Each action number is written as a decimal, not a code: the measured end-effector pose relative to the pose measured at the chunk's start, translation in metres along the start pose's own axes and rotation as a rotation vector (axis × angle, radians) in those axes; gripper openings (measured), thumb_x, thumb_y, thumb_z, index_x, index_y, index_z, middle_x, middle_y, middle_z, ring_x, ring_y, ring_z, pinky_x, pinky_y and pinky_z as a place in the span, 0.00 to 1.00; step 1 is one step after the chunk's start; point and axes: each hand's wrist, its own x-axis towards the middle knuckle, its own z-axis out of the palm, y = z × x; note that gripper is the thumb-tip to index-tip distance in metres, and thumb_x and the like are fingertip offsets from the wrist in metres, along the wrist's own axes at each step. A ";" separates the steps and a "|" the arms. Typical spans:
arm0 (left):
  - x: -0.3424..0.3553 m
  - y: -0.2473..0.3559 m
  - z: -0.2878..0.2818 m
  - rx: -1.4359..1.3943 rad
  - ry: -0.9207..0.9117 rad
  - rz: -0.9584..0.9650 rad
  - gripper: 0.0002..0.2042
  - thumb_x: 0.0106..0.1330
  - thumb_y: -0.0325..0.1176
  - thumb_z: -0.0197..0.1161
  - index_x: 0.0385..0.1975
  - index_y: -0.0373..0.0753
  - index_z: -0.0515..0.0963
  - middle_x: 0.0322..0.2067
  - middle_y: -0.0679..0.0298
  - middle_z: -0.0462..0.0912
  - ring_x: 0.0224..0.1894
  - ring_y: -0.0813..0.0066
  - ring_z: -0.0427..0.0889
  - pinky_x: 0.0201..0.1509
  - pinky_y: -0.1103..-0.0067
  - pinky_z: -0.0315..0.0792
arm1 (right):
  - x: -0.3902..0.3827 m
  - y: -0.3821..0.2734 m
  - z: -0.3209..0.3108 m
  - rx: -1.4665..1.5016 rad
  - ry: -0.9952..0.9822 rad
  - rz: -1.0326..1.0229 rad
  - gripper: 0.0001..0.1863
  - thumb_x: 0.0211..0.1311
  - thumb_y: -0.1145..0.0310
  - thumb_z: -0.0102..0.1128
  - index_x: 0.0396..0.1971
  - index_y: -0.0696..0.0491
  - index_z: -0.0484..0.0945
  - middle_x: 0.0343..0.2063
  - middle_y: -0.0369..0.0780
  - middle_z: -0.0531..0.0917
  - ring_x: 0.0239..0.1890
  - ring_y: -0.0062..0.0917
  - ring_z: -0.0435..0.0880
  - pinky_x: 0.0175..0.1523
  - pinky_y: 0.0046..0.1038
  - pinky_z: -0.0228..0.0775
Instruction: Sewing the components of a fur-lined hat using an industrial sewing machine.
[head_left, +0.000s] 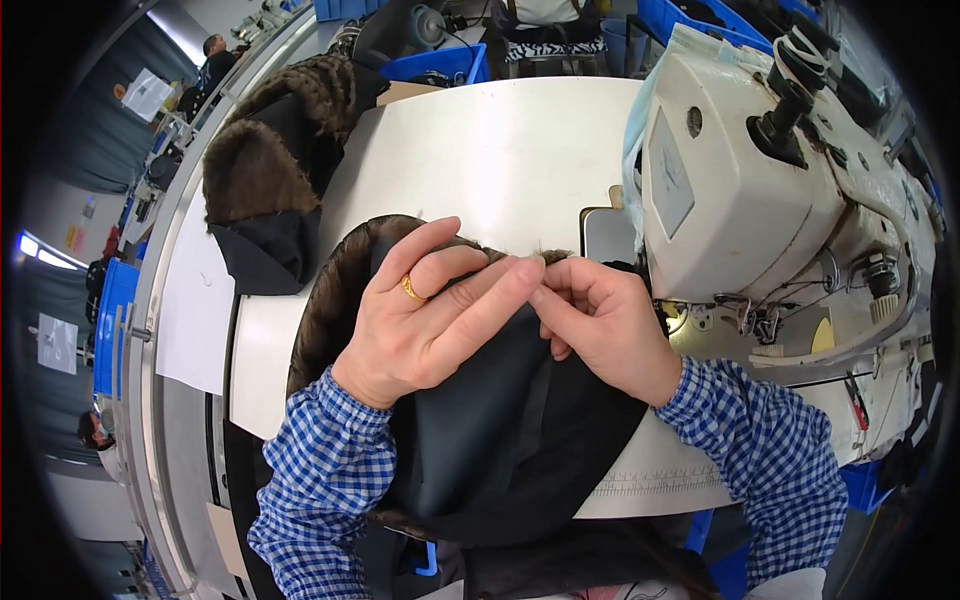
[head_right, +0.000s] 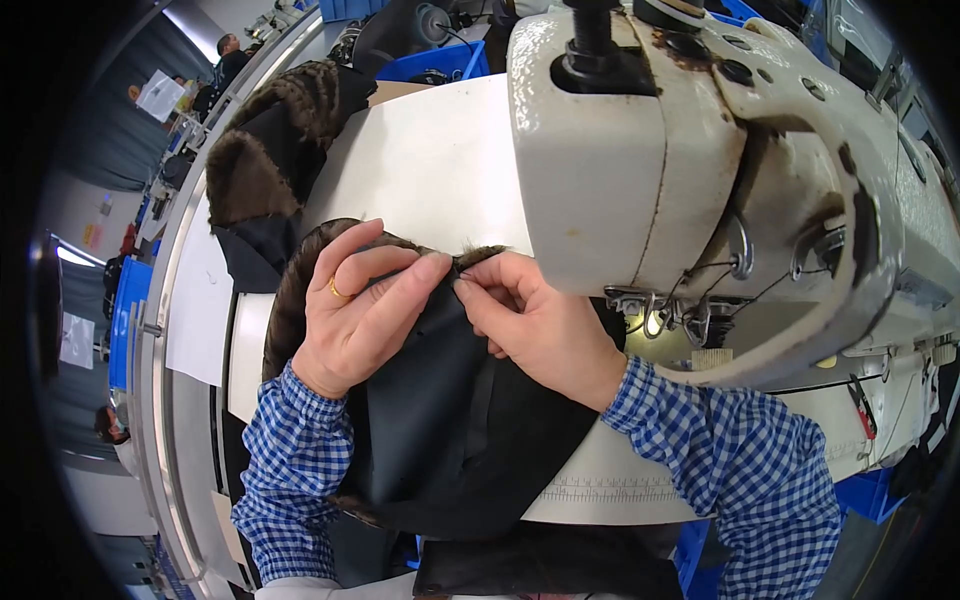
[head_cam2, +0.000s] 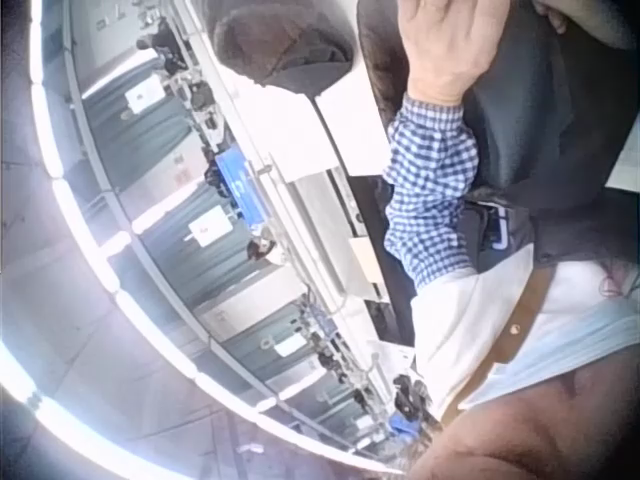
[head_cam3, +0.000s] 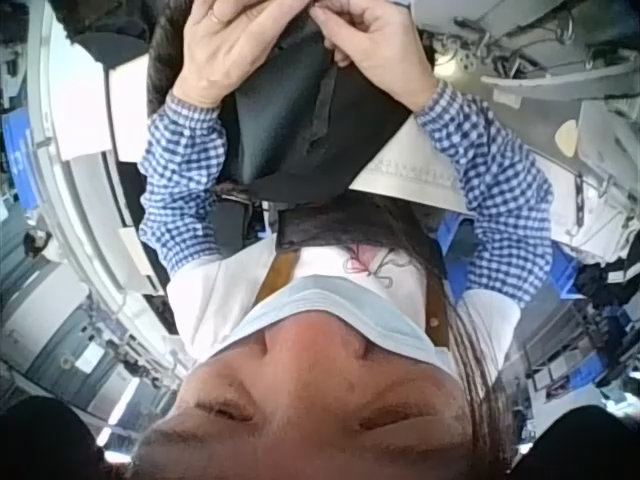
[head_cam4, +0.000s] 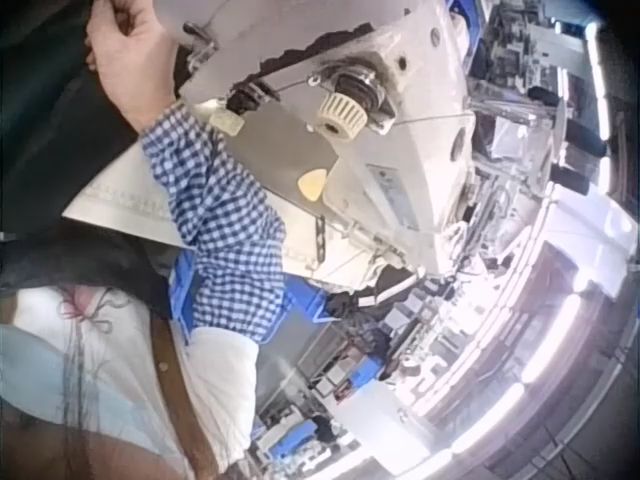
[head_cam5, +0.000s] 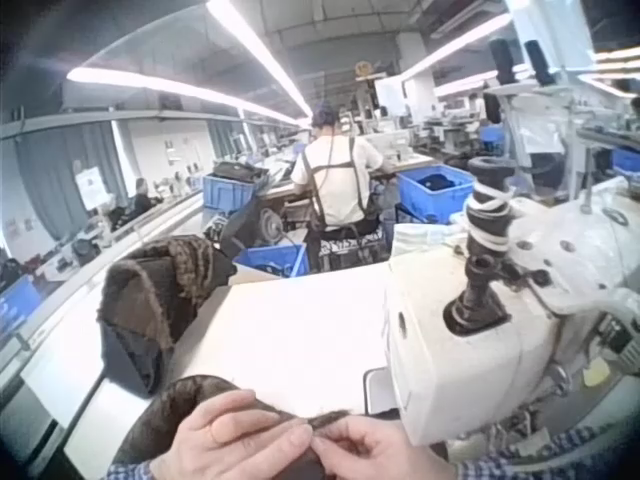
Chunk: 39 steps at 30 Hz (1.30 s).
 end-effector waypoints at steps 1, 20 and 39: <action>0.000 0.000 0.002 -0.009 0.008 -0.010 0.23 0.62 0.27 0.67 0.59 0.37 0.79 0.45 0.64 0.88 0.45 0.70 0.82 0.63 0.65 0.77 | 0.000 0.000 0.000 -0.004 -0.001 0.003 0.10 0.73 0.66 0.63 0.41 0.59 0.81 0.27 0.32 0.81 0.26 0.12 0.79 0.30 0.16 0.73; -0.006 0.000 0.007 -0.840 0.138 -0.582 0.31 0.61 0.16 0.70 0.64 0.34 0.65 0.50 0.55 0.84 0.51 0.72 0.85 0.59 0.76 0.77 | 0.001 0.001 0.000 0.061 -0.017 0.039 0.11 0.73 0.66 0.62 0.43 0.60 0.80 0.28 0.32 0.81 0.26 0.11 0.78 0.30 0.15 0.72; 0.005 -0.008 0.003 -0.295 -0.162 -0.405 0.16 0.63 0.29 0.71 0.52 0.39 0.83 0.45 0.62 0.85 0.52 0.60 0.78 0.59 0.68 0.69 | 0.002 -0.001 0.003 0.064 0.003 0.031 0.10 0.73 0.69 0.62 0.43 0.61 0.81 0.27 0.34 0.83 0.25 0.11 0.79 0.30 0.16 0.74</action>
